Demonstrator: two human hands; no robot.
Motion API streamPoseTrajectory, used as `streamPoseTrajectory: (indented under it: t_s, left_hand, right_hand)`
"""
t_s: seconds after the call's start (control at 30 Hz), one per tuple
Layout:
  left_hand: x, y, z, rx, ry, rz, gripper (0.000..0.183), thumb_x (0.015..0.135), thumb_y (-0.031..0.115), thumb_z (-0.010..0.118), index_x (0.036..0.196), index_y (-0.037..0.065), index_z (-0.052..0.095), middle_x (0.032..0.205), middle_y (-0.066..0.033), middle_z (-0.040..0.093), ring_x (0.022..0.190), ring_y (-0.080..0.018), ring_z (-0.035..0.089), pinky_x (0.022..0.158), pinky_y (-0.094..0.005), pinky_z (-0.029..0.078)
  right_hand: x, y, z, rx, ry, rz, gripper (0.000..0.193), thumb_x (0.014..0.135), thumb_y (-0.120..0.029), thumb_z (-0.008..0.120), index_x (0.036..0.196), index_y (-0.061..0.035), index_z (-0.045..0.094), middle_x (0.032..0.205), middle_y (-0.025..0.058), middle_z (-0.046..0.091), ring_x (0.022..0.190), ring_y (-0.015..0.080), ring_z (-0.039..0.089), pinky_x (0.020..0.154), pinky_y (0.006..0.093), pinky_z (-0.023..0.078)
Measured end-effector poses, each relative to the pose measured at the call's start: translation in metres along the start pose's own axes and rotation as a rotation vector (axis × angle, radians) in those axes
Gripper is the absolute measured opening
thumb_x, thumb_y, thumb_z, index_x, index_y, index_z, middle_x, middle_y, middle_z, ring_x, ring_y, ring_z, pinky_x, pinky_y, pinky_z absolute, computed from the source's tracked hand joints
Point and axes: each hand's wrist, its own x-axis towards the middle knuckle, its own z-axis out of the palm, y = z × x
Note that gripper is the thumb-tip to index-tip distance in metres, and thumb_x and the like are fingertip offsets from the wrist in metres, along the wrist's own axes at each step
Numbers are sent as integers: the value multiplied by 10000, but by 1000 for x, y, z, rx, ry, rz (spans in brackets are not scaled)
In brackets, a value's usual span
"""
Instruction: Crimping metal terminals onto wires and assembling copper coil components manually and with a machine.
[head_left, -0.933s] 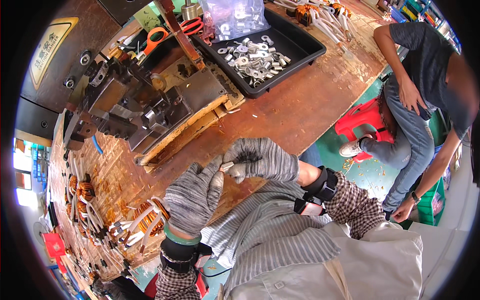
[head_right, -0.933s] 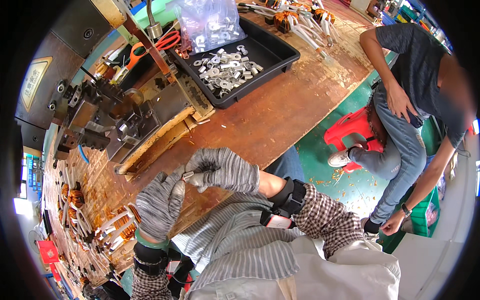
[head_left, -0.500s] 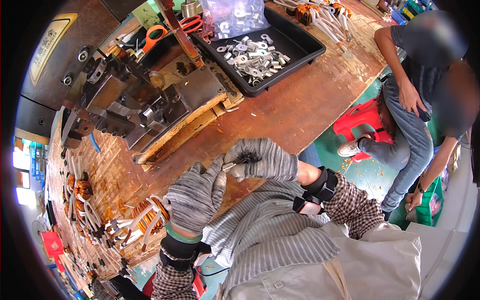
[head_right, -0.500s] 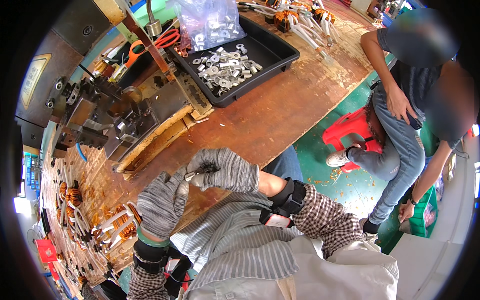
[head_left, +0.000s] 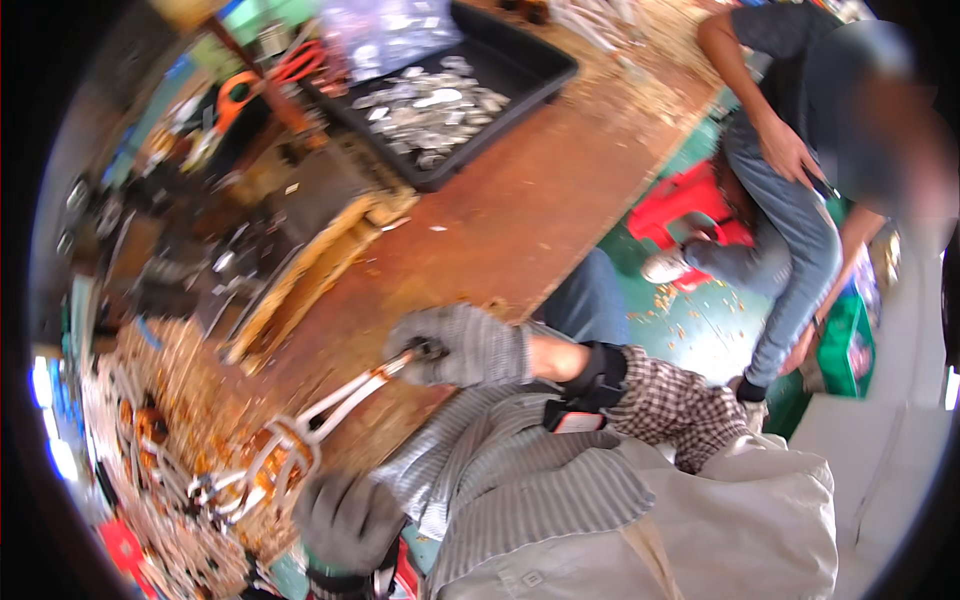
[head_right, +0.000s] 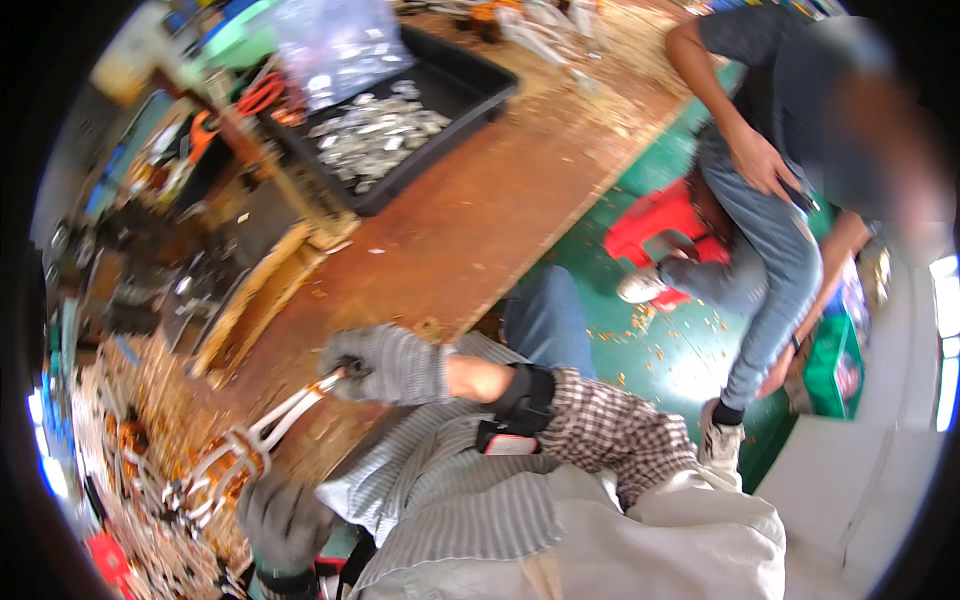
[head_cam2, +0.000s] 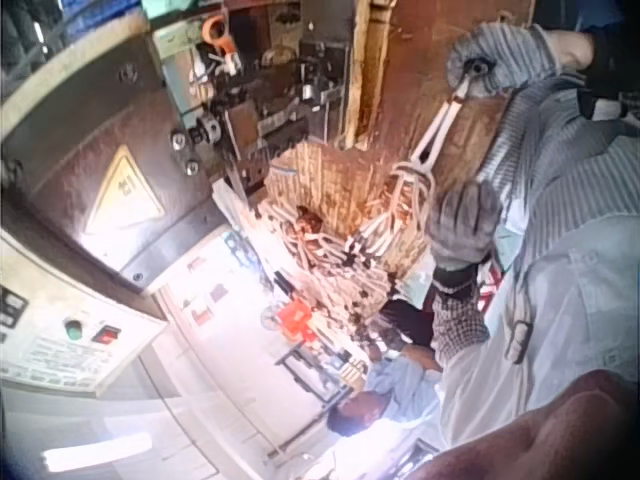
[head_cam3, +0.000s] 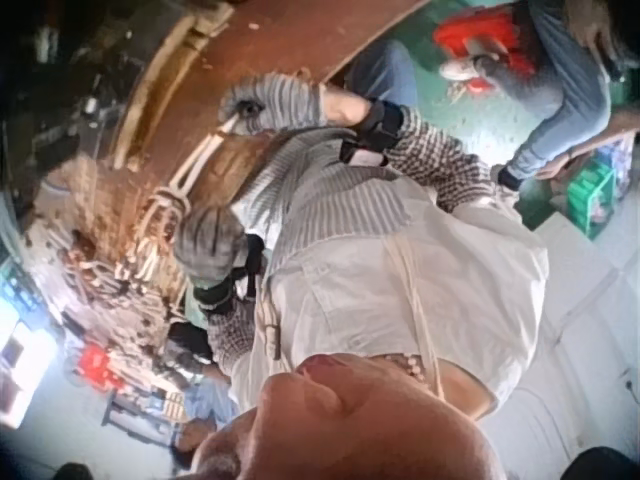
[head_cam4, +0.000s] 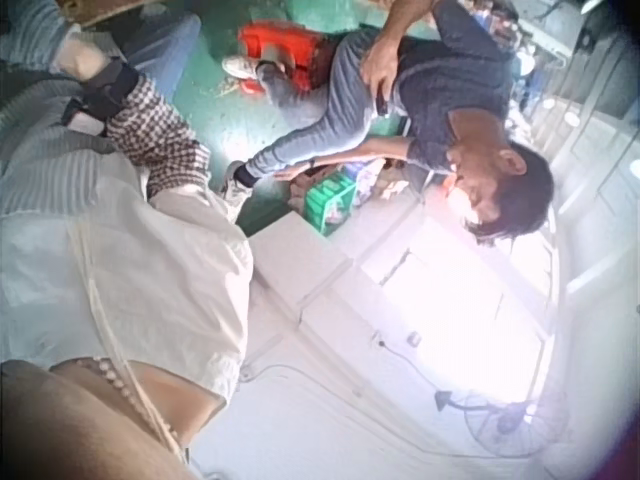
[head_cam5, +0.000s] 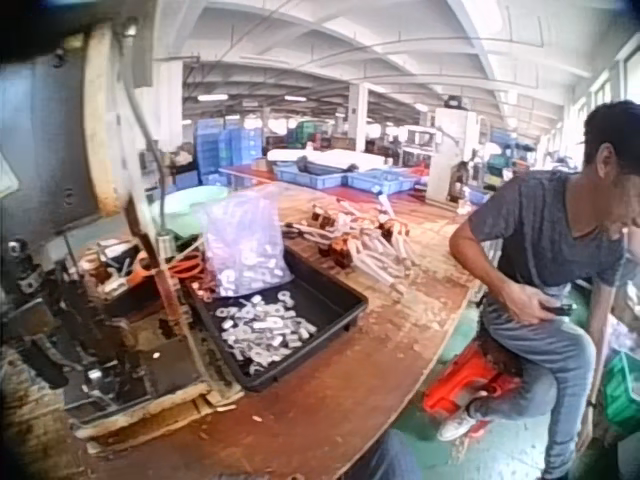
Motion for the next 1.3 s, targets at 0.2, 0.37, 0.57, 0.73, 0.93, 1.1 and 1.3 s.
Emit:
streamPoseTrajectory:
  t_s: [0.2,0.37,0.57,0.73,0.93,1.1,1.3]
  left_hand:
    - [-43,-26,-33,501,191,-420,639,657,427,717,1104,39,478,891,-131,571,821,-316,557,694,-414,478]
    - [-99,-61,-4,-514,99,-993,650,665,113,741,1201,-4,392,1133,-152,498,1017,-228,513,847,-346,455]
    - [-111,-58,5,-580,173,-1068,653,664,93,740,1205,-1,387,1141,-147,493,1016,-225,514,850,-333,454]
    - [-114,-61,5,-724,195,-1043,657,663,76,739,1209,2,382,1148,-142,490,1015,-223,516,852,-323,453]
    - [-113,-71,8,-931,331,-1112,701,644,90,755,1219,4,364,1150,-130,490,1012,-214,518,846,-315,456]
    - [-99,-75,-32,-409,210,-905,657,634,172,772,1166,4,425,1134,-118,515,1000,-221,532,841,-324,464]
    - [-104,-104,-64,-143,296,-849,697,618,192,789,1173,9,409,1129,-120,501,1000,-221,523,844,-333,460]
  right_hand:
    - [10,6,17,54,8,-105,174,708,-149,637,853,-75,576,732,80,588,671,203,577,600,314,451]
    - [5,3,6,136,-97,40,218,710,-169,656,903,-85,600,716,60,585,679,171,578,599,313,464]
    - [2,-6,-1,93,-97,-41,244,793,-218,627,979,-60,619,783,54,604,716,102,575,613,247,480]
    - [11,-18,-20,341,-188,152,246,817,-192,609,992,-18,610,829,56,631,753,81,579,618,243,474]
    - [17,-17,-18,34,-16,-64,242,810,-190,619,982,-21,604,841,54,641,762,115,593,694,268,476]
    - [37,-37,-21,159,-17,-110,203,820,-130,591,984,-9,576,836,59,628,734,113,597,659,254,482]
    - [88,-69,-20,429,-42,7,116,789,-45,602,881,10,557,758,56,602,638,110,588,541,229,508]
